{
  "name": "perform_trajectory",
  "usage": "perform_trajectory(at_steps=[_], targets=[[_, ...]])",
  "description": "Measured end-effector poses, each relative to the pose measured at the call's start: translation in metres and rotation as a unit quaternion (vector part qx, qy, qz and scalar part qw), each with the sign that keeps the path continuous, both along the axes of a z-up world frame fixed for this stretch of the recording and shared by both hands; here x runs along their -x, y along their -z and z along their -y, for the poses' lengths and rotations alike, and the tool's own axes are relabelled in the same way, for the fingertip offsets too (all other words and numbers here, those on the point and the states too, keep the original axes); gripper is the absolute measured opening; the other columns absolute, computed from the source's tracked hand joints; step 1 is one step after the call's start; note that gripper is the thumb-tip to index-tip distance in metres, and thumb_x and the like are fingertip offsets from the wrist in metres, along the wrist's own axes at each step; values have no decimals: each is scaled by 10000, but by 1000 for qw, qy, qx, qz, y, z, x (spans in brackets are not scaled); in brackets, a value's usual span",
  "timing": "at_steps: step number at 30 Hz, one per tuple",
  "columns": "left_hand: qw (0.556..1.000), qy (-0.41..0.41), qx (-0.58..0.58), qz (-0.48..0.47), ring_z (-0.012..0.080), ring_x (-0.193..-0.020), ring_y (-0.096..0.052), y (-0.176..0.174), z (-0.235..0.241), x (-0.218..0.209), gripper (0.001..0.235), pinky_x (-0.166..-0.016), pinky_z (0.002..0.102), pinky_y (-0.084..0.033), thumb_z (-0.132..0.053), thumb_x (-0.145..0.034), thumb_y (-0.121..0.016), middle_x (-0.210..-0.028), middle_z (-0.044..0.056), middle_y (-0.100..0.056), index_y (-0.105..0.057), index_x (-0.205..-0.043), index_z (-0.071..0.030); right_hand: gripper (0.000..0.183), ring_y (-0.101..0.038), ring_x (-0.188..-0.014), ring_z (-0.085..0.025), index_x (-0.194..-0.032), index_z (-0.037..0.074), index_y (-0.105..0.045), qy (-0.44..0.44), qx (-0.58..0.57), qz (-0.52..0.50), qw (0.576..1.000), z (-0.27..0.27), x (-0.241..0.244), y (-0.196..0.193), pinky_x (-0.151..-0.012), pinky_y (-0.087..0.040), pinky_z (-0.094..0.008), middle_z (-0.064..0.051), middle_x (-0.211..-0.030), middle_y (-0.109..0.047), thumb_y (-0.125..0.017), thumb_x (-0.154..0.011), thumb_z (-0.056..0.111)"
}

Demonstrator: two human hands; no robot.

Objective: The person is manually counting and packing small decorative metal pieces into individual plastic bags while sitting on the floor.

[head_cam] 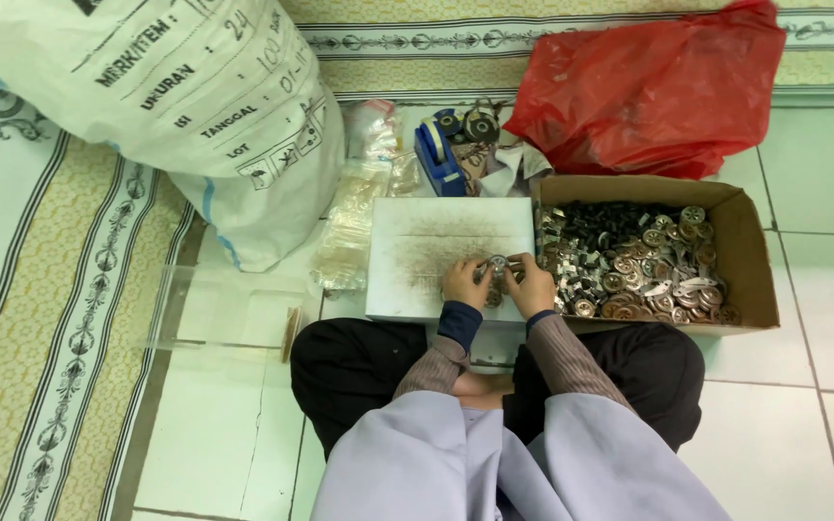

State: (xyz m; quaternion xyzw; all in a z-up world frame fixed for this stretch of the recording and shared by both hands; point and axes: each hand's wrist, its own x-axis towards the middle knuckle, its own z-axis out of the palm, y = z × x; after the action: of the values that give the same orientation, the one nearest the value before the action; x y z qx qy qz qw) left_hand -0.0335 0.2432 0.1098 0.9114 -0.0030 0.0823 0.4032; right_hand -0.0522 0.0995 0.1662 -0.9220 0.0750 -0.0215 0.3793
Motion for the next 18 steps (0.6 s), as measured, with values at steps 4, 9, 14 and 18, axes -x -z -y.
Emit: perform_trajectory(at_steps=[4,9,14,18], targets=[[996,-33,-87,-2,286,-1163,-556,16,-16,-1,434,-1016,480,-434,-471,-975,-653,-1227,63,-563,-585,-1332,-235,444,-625,-1208,-333,-1348,194,-629,-38,217,46,974,-11,-20,53,-946,-545,-473,-130,-1308,-661,-708,-925,302],[986,47,-154,46,396,-1441,-375,16,-24,30,433,-1199,582,-222,-362,-1068,-488,-1513,200,-464,-488,-1429,-122,427,-399,-1434,-480,-1483,87,-519,-124,148,85,978,-21,3,49,-1168,-328,-626,-283,-1530,-446,-479,-1093,258],[972,59,-213,76,409,-1478,-338,42,-23,24,501,-1202,626,-161,-322,-1066,-413,-1571,225,-410,-441,-1529,-133,552,-217,-1555,-364,-1640,275,-248,-184,284,6,941,-23,3,81,-1251,-89,-602,-178,-1675,-263,-247,-1114,442],[966,78,-239,60,376,-1515,-300,49,-26,6,525,-1218,639,-98,-339,-1078,-305,-1631,196,-344,-379,-1575,-188,569,-169,-1574,-326,-1655,310,-189,-175,310,-4,934,-29,-14,81,-1256,-62,-593,-154,-1704,-196,-190,-1108,465]])
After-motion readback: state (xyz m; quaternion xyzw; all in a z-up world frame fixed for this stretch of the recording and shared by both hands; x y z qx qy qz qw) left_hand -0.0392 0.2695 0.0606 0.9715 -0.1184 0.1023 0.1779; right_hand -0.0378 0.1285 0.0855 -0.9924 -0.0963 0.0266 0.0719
